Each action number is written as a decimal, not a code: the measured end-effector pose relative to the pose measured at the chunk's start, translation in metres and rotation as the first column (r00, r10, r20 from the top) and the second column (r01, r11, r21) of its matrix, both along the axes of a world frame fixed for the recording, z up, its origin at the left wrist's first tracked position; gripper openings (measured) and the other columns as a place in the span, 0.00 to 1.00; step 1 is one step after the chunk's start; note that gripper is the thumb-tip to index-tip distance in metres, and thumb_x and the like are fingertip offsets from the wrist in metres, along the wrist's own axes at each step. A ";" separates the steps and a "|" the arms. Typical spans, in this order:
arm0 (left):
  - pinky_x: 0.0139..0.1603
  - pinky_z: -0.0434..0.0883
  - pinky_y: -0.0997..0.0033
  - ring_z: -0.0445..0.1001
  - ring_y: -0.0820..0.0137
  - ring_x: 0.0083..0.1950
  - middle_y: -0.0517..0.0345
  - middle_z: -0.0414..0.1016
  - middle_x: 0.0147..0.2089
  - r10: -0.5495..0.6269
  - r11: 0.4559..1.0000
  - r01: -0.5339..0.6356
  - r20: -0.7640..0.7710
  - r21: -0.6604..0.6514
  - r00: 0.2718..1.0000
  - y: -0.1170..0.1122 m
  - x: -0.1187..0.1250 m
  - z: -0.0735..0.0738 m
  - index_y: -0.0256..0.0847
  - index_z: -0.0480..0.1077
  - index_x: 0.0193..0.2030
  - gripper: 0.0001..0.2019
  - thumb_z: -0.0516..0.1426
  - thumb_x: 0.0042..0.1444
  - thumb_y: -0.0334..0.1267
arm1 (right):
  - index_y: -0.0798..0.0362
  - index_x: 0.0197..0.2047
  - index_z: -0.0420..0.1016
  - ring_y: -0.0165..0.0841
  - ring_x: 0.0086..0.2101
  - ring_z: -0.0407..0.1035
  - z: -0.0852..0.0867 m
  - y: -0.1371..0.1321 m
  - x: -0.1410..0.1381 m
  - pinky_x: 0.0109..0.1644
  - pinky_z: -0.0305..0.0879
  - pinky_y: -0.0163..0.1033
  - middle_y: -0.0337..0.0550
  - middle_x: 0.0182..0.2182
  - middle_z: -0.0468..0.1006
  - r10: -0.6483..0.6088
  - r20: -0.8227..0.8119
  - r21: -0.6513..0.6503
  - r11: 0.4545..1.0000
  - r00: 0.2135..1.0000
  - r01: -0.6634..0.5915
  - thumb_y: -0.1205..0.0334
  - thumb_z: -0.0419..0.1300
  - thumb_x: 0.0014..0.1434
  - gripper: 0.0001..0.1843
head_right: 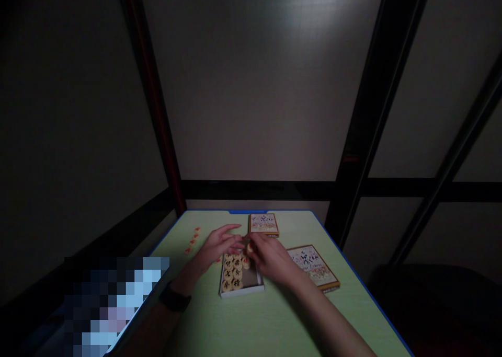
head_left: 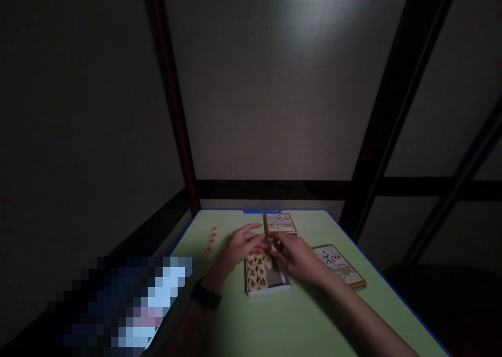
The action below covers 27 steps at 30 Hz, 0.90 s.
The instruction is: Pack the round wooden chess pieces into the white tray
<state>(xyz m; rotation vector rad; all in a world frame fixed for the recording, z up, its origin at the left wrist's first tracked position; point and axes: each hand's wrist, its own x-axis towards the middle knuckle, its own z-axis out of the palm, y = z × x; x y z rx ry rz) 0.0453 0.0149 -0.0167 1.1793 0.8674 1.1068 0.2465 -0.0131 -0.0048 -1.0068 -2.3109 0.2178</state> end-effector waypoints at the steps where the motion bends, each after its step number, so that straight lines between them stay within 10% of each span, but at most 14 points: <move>1: 0.33 0.73 0.72 0.81 0.65 0.34 0.49 0.82 0.35 0.085 0.996 -0.085 -0.005 0.020 0.996 0.002 -0.001 0.002 0.36 0.71 0.52 0.28 0.70 0.44 0.41 | 0.51 0.49 0.72 0.36 0.36 0.74 0.003 -0.001 0.002 0.39 0.67 0.37 0.44 0.37 0.80 0.009 0.034 -0.022 1.000 0.999 -0.008 0.71 0.55 0.59 0.14; 6: 0.28 0.68 0.75 0.78 0.69 0.30 0.52 0.81 0.33 0.334 0.938 -0.332 0.002 0.096 0.943 0.007 -0.007 0.006 0.36 0.73 0.46 0.21 0.67 0.44 0.40 | 0.51 0.42 0.75 0.36 0.32 0.73 -0.004 -0.004 0.000 0.34 0.61 0.35 0.43 0.32 0.80 -0.020 0.258 0.017 1.000 0.966 0.016 0.75 0.58 0.54 0.14; 17: 0.28 0.66 0.75 0.75 0.70 0.30 0.55 0.79 0.31 0.310 0.942 -0.308 0.009 0.133 0.951 0.000 -0.007 0.012 0.37 0.72 0.46 0.22 0.64 0.43 0.41 | 0.54 0.46 0.77 0.39 0.39 0.73 -0.017 -0.004 -0.012 0.46 0.62 0.39 0.50 0.38 0.81 -0.106 0.453 0.069 0.994 0.885 0.083 0.70 0.55 0.62 0.12; 27: 0.26 0.63 0.76 0.73 0.72 0.28 0.55 0.78 0.30 0.298 0.943 -0.293 -0.011 0.161 0.954 -0.001 -0.007 0.013 0.36 0.74 0.40 0.17 0.61 0.42 0.41 | 0.54 0.36 0.76 0.35 0.36 0.71 0.004 0.001 0.002 0.38 0.59 0.34 0.45 0.34 0.78 -0.106 0.274 -0.106 0.985 0.956 0.139 0.73 0.58 0.53 0.09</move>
